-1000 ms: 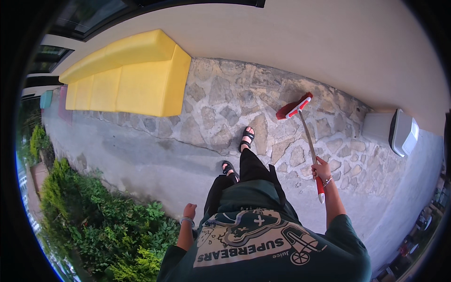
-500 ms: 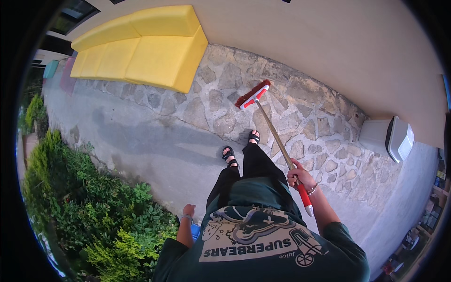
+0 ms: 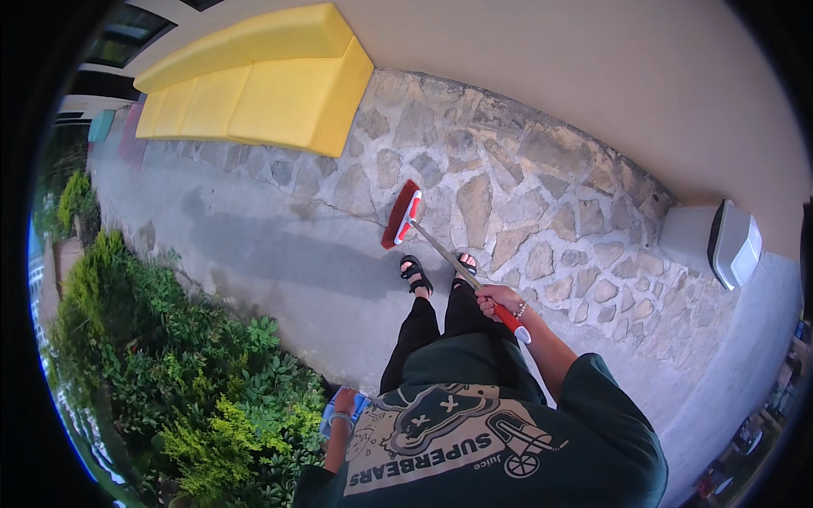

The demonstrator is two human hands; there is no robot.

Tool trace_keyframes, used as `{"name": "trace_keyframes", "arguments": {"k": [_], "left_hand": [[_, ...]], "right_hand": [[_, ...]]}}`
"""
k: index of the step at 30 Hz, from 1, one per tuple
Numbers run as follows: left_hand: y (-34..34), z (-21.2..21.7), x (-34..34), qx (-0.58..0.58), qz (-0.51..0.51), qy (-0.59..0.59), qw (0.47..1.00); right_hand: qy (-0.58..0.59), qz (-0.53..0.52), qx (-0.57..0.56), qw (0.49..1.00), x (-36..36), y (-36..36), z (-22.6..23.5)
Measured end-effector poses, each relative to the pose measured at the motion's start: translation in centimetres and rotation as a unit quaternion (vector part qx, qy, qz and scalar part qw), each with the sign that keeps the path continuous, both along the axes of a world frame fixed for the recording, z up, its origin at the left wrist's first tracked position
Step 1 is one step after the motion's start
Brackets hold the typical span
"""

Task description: The person empties trash from a white bin into a black trash can, then sweeps a stone-paved walkway and red mat using a broom.

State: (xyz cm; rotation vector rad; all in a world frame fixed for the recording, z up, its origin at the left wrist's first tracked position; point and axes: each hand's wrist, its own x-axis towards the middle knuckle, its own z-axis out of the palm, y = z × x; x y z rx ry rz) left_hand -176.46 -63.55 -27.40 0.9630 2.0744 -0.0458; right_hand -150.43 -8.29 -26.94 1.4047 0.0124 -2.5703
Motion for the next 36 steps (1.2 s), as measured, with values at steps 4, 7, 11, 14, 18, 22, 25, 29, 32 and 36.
{"name": "trace_keyframes", "arguments": {"k": [4,7,11,14,18,22,25,29,32,36], "left_hand": [[1.8,-0.3,1.5,-0.081,-0.032,-0.007,0.996],[6.7,0.8,2.2,-0.117,0.07,-0.064,0.989],[13.0,2.1,2.1,-0.091,0.32,-0.098,0.938],[12.5,0.4,1.7,-0.042,0.361,-0.102,0.926],[10.2,-1.7,1.9,-0.018,0.216,-0.098,0.971],[6.8,-2.0,1.5,0.037,0.015,-0.064,0.997],[6.3,-0.3,-0.7,0.083,-0.166,-0.023,0.982],[6.5,3.3,-1.8,0.007,-0.172,-0.001,0.985],[7.5,4.5,-2.5,-0.034,-0.154,-0.008,0.987],[7.4,2.9,-4.1,0.05,-0.149,-0.019,0.987]], "right_hand": [[-0.103,-0.019,0.107,0.989,13.7,2.9,8.5],[-0.229,0.025,0.225,0.947,15.7,2.2,11.9],[-0.327,0.021,0.296,0.897,14.5,0.3,16.3],[-0.243,0.021,0.262,0.934,12.6,0.5,21.4],[-0.106,0.059,0.216,0.969,7.1,1.0,22.2],[0.032,0.096,0.159,0.982,-2.0,-0.1,11.5],[0.059,0.117,0.122,0.984,-9.7,-2.0,2.5],[0.12,0.205,0.216,0.947,-13.5,-3.9,-1.0],[0.096,0.209,0.192,0.954,-9.7,-4.3,-2.9],[-0.022,0.028,0.141,0.989,6.2,-2.9,1.2]]}}
